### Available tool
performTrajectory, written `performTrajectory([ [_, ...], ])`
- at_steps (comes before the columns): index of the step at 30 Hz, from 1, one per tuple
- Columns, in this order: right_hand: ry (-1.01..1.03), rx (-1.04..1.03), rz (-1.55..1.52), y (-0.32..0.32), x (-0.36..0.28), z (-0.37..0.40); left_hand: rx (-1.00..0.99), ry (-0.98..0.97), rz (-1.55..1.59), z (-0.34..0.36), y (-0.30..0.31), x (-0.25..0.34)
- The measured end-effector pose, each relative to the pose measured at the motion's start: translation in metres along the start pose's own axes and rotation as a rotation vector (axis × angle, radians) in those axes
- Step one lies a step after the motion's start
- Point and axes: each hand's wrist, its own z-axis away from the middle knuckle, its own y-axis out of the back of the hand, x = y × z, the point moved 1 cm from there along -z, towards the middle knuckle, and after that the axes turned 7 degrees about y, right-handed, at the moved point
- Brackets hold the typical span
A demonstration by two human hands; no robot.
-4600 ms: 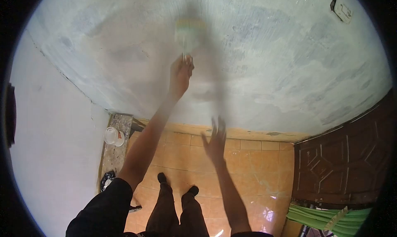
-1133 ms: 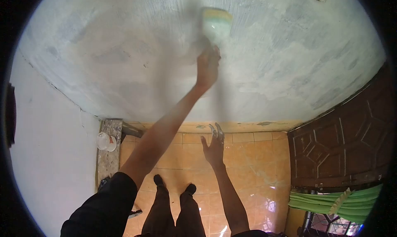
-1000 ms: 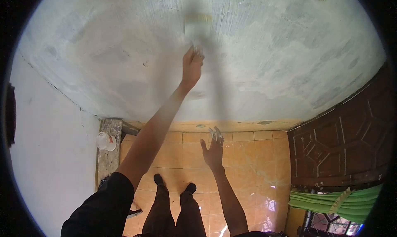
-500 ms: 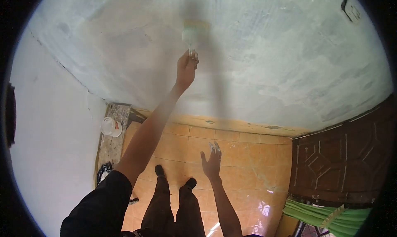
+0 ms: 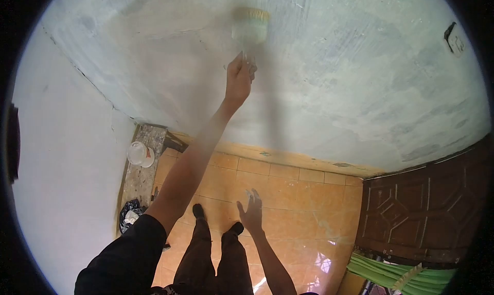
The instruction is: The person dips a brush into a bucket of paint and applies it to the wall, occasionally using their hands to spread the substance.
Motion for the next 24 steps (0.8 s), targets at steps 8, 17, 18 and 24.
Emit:
performTrajectory([
  [8, 0.041, -0.114, -0.028, -0.041, -0.037, 0.037, -0.016, 0.117, 0.009, 0.043, 0.057, -0.052],
  [17, -0.026, -0.14, -0.036, -0.077, -0.069, 0.01, -0.061, -0.005, -0.019, -0.011, 0.077, 0.008],
  [18, -0.029, -0.126, -0.032, -0.081, -0.072, 0.003, -0.067, -0.029, -0.064, -0.008, 0.087, -0.005],
  [24, -0.047, -0.09, -0.012, -0.094, -0.101, -0.042, -0.044, 0.105, -0.082, 0.026, 0.129, -0.017],
])
